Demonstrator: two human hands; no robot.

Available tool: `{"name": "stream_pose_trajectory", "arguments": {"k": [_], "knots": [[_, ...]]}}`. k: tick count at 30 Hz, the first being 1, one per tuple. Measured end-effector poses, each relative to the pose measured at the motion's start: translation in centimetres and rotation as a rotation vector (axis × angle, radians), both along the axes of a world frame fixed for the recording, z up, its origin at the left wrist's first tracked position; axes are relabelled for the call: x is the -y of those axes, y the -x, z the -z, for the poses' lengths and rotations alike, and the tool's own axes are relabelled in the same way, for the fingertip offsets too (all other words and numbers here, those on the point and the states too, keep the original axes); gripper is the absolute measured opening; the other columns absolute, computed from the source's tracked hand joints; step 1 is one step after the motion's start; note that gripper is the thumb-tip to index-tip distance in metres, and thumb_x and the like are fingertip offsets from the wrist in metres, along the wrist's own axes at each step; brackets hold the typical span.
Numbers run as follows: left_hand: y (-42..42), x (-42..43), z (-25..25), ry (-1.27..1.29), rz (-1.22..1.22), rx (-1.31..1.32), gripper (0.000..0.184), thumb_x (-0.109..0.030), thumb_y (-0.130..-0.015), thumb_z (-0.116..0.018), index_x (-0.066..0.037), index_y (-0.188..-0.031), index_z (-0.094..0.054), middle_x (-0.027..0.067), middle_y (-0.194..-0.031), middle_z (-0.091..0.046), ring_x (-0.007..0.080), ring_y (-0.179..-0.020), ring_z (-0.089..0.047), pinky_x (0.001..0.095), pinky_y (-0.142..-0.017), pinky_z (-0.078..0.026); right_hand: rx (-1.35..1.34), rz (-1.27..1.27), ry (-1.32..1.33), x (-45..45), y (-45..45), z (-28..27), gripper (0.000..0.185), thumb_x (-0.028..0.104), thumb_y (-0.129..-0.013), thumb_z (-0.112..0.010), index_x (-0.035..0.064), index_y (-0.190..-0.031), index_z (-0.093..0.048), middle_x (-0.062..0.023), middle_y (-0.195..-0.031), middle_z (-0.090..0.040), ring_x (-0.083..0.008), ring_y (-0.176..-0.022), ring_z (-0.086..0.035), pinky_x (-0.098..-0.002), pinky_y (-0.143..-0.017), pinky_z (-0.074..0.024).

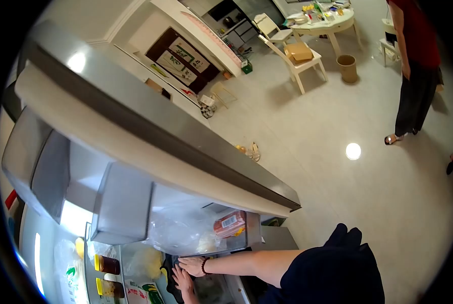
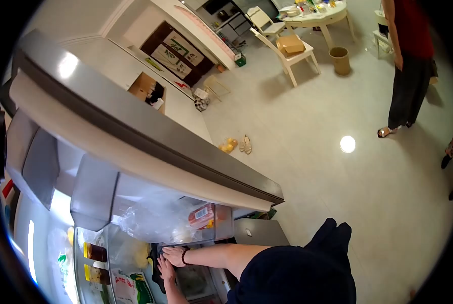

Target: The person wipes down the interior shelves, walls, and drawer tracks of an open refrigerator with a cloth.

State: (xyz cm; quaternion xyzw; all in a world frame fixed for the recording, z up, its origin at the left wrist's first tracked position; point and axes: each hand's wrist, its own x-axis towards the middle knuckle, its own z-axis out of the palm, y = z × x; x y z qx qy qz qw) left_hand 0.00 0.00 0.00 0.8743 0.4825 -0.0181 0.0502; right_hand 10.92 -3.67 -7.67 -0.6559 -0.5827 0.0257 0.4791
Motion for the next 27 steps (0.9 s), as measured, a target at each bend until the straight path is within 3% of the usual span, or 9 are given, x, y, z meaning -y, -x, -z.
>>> {"name": "stream_pose_trajectory", "arguments": {"k": [3,5,6,7,10,11,12,15,27], "knots": [[2.4,0.6,-3.9,-0.072,-0.041,-0.043,0.066,-0.057,-0.101,-0.023,-0.024,-0.157,-0.019,0.0051,-0.165,-0.012,0.0398,-0.149,-0.013,0.0674,-0.111,-0.017,0.199,-0.083,-0.015,3.2,0.5,-5.2,0.037,0.025,-0.094,-0.05,0.0121,-0.128,-0.055,-0.0123,-0.144,-0.046,-0.0271,-0.142,-0.033,-0.0569,-0.112,-0.029],[3.6,2.8,-1.5,-0.033,-0.08,-0.033,0.068,-0.06,-0.1,-0.025,-0.024,-0.157,-0.018,0.005,-0.165,-0.012,0.0396,-0.149,-0.013,0.0633,-0.114,-0.016,0.365,-0.113,-0.019,5.4,0.3,-3.1,0.037,0.024,-0.093,-0.05,0.0108,-0.127,-0.056,-0.0111,-0.143,-0.047,-0.0265,-0.142,-0.034,-0.0559,-0.11,-0.0305],[7.8,-3.3,3.5,-0.191,0.31,-0.161,0.064,-0.052,-0.102,-0.031,-0.02,-0.157,-0.019,0.0091,-0.164,-0.015,0.0419,-0.148,-0.015,0.0561,-0.116,-0.019,0.352,-0.056,-0.135,5.9,1.2,-0.8,0.03,0.024,-0.091,-0.052,0.0125,-0.118,-0.06,-0.0082,-0.133,-0.054,-0.0235,-0.136,-0.04,-0.0532,-0.108,-0.0303],[6.0,4.0,-0.1,-0.061,-0.004,-0.013,0.063,-0.044,-0.102,-0.039,-0.016,-0.156,-0.021,0.0148,-0.162,-0.018,0.0413,-0.148,-0.017,0.0519,-0.118,-0.02,0.384,-0.046,-0.151,5.7,2.0,-1.3,0.025,0.024,-0.09,-0.053,0.0143,-0.112,-0.062,-0.0063,-0.124,-0.057,-0.0227,-0.13,-0.044,-0.0535,-0.107,-0.0305],[8.4,6.6,0.7,-0.202,0.039,-0.068,0.069,-0.034,-0.095,-0.056,-0.017,-0.155,-0.025,0.02,-0.157,-0.028,0.0435,-0.142,-0.028,0.0514,-0.116,-0.025,0.504,0.038,-0.334,5.3,3.6,-1.1,0.012,0.024,-0.088,-0.056,0.0193,-0.089,-0.066,-0.0007,-0.092,-0.061,-0.0201,-0.1,-0.058,-0.0513,-0.104,-0.0318],[8.8,8.5,0.2,-0.257,0.047,-0.083,0.074,-0.031,-0.091,-0.065,-0.019,-0.154,-0.028,0.0212,-0.154,-0.034,0.0471,-0.137,-0.035,0.0508,-0.113,-0.031,0.515,-0.008,-0.326,5.0,4.0,-0.8,0.012,0.025,-0.088,-0.056,0.0193,-0.089,-0.066,-0.0011,-0.093,-0.061,-0.0204,-0.099,-0.058,-0.0508,-0.103,-0.0325],[9.4,10.2,-0.2,-0.295,0.104,-0.059,0.062,-0.034,-0.096,-0.055,-0.015,-0.151,-0.034,0.0219,-0.149,-0.042,0.0469,-0.132,-0.042,0.0519,-0.108,-0.037,0.521,-0.053,-0.317,5.5,4.4,-1.0,0.011,0.025,-0.088,-0.055,0.0194,-0.089,-0.065,-0.0014,-0.093,-0.06,-0.0208,-0.098,-0.059,-0.0502,-0.102,-0.0332],[11.4,7.7,0.7,-0.199,0.152,0.0,0.068,-0.033,-0.097,-0.052,-0.015,-0.156,-0.022,0.0203,-0.159,-0.025,0.0384,-0.146,-0.024,0.051,-0.119,-0.019,0.452,-0.149,-0.341,5.4,3.9,-1.3,0.012,0.026,-0.088,-0.055,0.0187,-0.092,-0.064,-0.0027,-0.097,-0.059,-0.0218,-0.099,-0.059,-0.0492,-0.102,-0.0339],[9.9,7.8,0.5,-0.291,0.139,0.06,0.068,-0.037,-0.091,-0.059,-0.016,-0.152,-0.034,0.0218,-0.153,-0.035,0.0405,-0.139,-0.036,0.0468,-0.118,-0.026,0.461,-0.161,-0.095,5.5,3.5,-1.3,0.025,0.028,-0.091,-0.053,0.0184,-0.111,-0.066,-0.0066,-0.124,-0.059,-0.0232,-0.129,-0.045,-0.05,-0.115,-0.0216]]}}
